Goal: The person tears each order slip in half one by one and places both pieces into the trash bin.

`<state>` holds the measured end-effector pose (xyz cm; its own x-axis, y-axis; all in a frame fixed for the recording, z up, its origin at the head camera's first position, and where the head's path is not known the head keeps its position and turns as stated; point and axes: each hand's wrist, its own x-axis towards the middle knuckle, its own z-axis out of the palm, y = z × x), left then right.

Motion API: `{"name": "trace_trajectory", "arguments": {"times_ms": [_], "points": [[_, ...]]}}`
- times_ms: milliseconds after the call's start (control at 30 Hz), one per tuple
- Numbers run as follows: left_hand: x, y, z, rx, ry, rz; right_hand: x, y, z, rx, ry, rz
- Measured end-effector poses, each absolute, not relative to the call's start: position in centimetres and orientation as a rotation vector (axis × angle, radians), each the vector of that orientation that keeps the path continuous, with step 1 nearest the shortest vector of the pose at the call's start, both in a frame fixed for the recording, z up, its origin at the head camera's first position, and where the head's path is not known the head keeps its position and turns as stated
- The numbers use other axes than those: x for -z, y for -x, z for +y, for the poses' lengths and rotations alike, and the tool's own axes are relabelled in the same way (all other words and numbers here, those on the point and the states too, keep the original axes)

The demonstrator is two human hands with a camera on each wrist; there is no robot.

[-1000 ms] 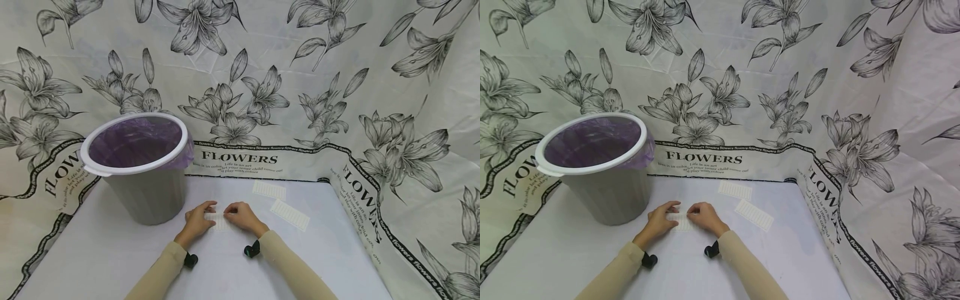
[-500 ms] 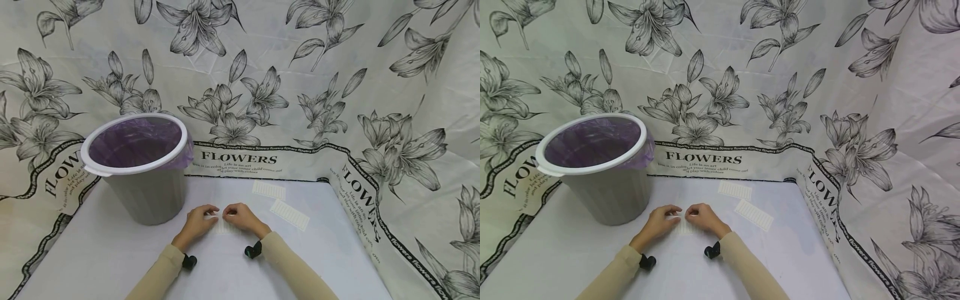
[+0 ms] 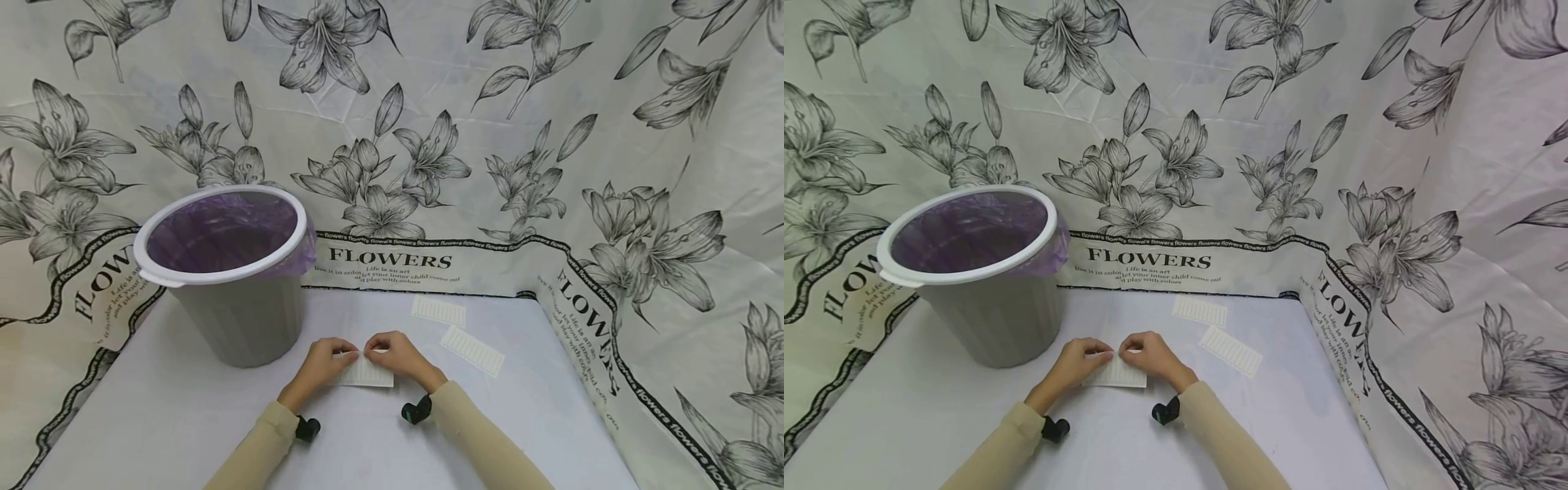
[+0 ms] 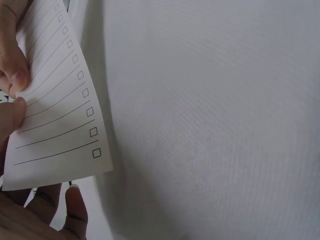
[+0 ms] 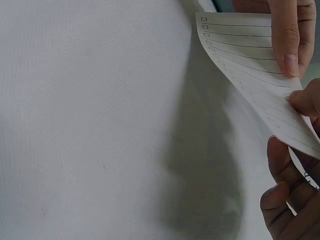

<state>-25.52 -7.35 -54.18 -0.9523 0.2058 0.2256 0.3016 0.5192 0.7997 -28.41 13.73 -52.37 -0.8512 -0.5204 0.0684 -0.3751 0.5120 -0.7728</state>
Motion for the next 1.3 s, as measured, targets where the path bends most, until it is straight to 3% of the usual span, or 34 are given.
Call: {"name": "trace_trajectory", "arguments": {"times_ms": [867, 1300], "points": [[53.7, 25.0, -7.2, 1.420, 0.556, -2.691, 51.8, 26.9, 14.1, 1.228, 0.768, 2.614], [53.8, 25.1, -7.1, 1.429, 0.443, -2.712, 52.1, 26.6, 13.9, 1.208, 0.806, 2.673]]}}
